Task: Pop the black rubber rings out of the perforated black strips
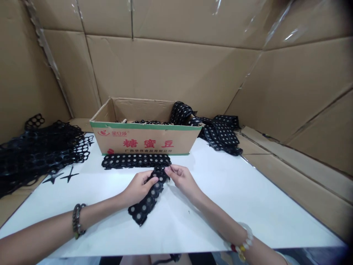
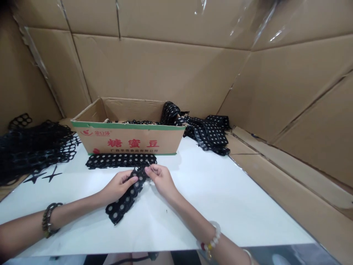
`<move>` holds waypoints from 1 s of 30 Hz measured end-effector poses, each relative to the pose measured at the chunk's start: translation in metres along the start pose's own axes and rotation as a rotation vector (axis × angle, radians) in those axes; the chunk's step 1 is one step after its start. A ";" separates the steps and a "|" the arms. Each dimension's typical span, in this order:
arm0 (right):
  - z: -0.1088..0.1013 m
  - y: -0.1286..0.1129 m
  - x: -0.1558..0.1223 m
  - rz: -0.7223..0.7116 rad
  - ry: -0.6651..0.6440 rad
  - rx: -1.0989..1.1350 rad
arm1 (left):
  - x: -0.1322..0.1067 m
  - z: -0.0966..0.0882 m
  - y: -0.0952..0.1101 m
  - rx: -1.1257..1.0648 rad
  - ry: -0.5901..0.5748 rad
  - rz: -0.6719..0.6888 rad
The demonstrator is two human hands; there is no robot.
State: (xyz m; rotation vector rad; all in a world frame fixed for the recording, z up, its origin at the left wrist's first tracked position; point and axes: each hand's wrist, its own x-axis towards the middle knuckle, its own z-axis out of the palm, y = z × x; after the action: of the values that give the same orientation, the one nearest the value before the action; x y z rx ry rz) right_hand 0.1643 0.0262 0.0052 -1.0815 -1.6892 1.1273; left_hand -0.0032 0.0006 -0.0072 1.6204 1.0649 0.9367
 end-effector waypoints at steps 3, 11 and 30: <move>-0.003 -0.017 0.009 -0.079 0.143 -0.010 | 0.003 -0.001 -0.003 -0.068 0.045 -0.046; -0.021 -0.090 0.086 -0.469 0.630 -0.303 | 0.009 -0.007 -0.012 -0.105 0.109 -0.081; 0.009 -0.016 0.008 -0.118 -0.085 -0.676 | 0.008 -0.004 -0.006 -0.110 0.014 0.062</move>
State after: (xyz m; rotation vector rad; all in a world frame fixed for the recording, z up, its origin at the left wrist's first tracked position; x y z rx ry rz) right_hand 0.1503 0.0274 0.0190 -1.3177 -2.2458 0.5285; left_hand -0.0058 0.0108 -0.0110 1.5661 0.9606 1.0307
